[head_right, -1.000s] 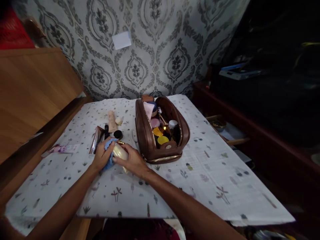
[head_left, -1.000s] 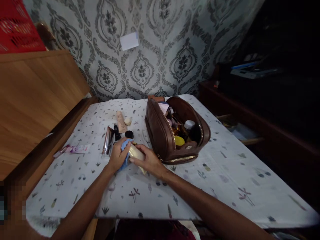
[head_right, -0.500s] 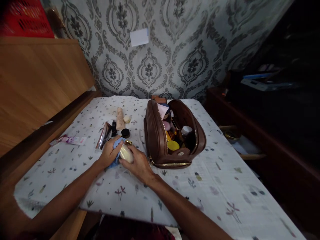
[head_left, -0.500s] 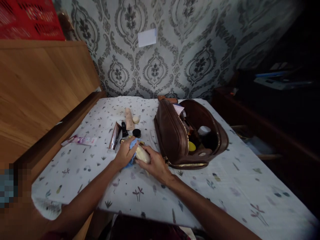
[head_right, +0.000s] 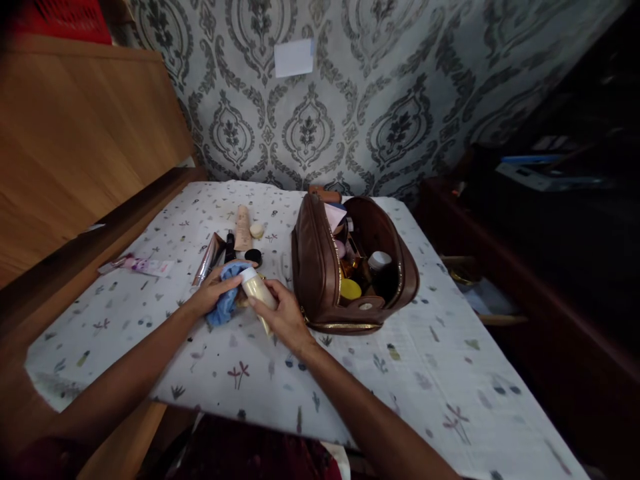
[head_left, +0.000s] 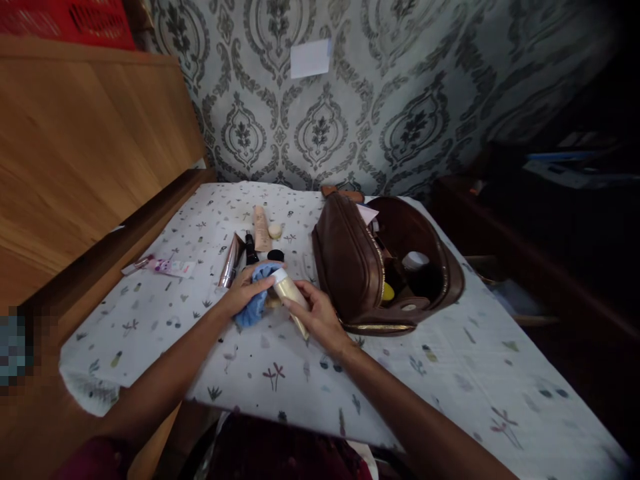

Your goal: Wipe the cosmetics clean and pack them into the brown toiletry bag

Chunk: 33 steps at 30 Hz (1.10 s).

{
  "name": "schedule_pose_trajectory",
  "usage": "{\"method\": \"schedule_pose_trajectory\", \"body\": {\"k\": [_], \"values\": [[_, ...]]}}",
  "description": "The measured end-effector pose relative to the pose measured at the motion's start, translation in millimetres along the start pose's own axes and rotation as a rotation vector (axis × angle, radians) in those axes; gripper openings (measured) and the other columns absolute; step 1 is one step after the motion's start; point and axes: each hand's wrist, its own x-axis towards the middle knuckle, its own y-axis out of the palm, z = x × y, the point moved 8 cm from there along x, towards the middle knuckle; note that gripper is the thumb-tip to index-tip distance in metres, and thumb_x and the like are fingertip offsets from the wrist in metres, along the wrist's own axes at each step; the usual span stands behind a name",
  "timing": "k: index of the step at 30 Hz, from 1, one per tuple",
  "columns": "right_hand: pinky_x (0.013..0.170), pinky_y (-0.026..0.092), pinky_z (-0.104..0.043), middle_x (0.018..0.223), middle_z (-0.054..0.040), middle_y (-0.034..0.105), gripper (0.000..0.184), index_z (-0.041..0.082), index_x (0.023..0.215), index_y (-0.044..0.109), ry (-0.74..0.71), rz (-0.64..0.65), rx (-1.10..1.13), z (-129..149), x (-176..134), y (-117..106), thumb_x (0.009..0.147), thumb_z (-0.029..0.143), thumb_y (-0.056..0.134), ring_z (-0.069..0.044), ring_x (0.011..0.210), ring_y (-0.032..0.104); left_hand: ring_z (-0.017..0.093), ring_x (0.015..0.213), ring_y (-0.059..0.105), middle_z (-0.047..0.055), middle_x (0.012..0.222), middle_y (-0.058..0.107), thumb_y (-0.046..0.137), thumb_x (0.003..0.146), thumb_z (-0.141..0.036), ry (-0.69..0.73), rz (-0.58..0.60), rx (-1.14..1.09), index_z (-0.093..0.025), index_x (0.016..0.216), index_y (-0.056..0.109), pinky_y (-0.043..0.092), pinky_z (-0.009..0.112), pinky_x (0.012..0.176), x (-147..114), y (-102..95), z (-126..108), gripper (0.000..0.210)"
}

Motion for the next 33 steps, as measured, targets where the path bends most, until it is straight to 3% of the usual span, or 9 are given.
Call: {"method": "schedule_pose_trajectory", "body": {"k": [2,5,12,17,24,28,33], "values": [[0.067,0.052,-0.031,0.096,-0.0048,0.068,0.038,0.019,0.104,0.062,0.029,0.011,0.018,-1.8,-0.1,0.2,0.077,0.045,0.066,-0.02,0.081,0.063,0.023,0.101,0.063,0.006,0.106,0.07,0.071,0.077,-0.052,-0.024,0.037,-0.017,-0.018,0.114,0.07,0.047,0.029,0.091,-0.5,2.7,-0.7,0.049],[0.072,0.052,-0.032,0.096,-0.0053,0.069,0.04,0.018,0.104,0.062,-0.008,-0.012,-0.047,-0.6,-0.5,-0.3,0.075,0.044,0.068,-0.021,0.084,0.063,0.021,0.096,0.062,0.006,0.1,0.069,0.071,0.077,-0.053,-0.035,0.03,-0.006,-0.015,0.106,0.069,0.047,0.029,0.088,0.4,3.3,-0.5,0.048],[0.085,0.05,-0.037,0.105,-0.0067,0.072,0.047,0.02,0.114,0.061,-0.121,-0.053,-0.263,1.3,-5.3,1.9,0.072,0.036,0.072,-0.024,0.093,0.065,0.011,0.064,0.047,-0.003,0.069,0.05,0.064,0.078,-0.064,0.044,-0.029,0.129,-0.017,0.078,0.058,0.041,0.023,0.061,2.7,-1.1,2.9,0.047],[0.085,0.051,-0.038,0.107,-0.0078,0.071,0.047,0.02,0.117,0.06,-0.146,-0.048,-0.293,5.3,-7.4,1.4,0.074,0.036,0.071,-0.025,0.095,0.066,0.01,0.056,0.046,-0.002,0.068,0.052,0.05,0.081,-0.075,-0.008,-0.007,0.094,-0.019,0.084,0.058,0.038,0.021,0.05,1.3,-0.1,7.2,0.057],[0.086,0.05,-0.037,0.106,-0.0073,0.067,0.04,0.02,0.114,0.062,-0.194,-0.06,-0.319,13.9,-8.4,0.7,0.076,0.031,0.069,-0.024,0.095,0.063,0.014,0.071,0.056,0.002,0.077,0.06,0.066,0.077,-0.063,0.028,-0.02,0.104,-0.017,0.085,0.066,0.047,0.024,0.066,1.2,-2.8,-2.1,0.047],[0.086,0.05,-0.037,0.099,-0.0064,0.061,0.035,0.02,0.109,0.066,-0.217,-0.095,-0.336,20.2,-9.6,-3.0,0.075,0.029,0.07,-0.023,0.093,0.06,0.018,0.084,0.061,0.005,0.09,0.066,0.066,0.078,-0.058,0.03,0.001,0.07,-0.019,0.095,0.068,0.05,0.027,0.077,-0.7,-1.8,-7.0,0.043],[0.086,0.05,-0.038,0.102,-0.0063,0.066,0.04,0.021,0.114,0.066,-0.147,-0.075,-0.218,13.0,-8.1,-4.6,0.077,0.036,0.07,-0.023,0.093,0.061,0.021,0.093,0.063,0.007,0.098,0.068,0.064,0.081,-0.055,0.052,0.037,0.061,-0.019,0.098,0.069,0.05,0.03,0.085,-2.8,0.8,-11.2,0.04]]}}
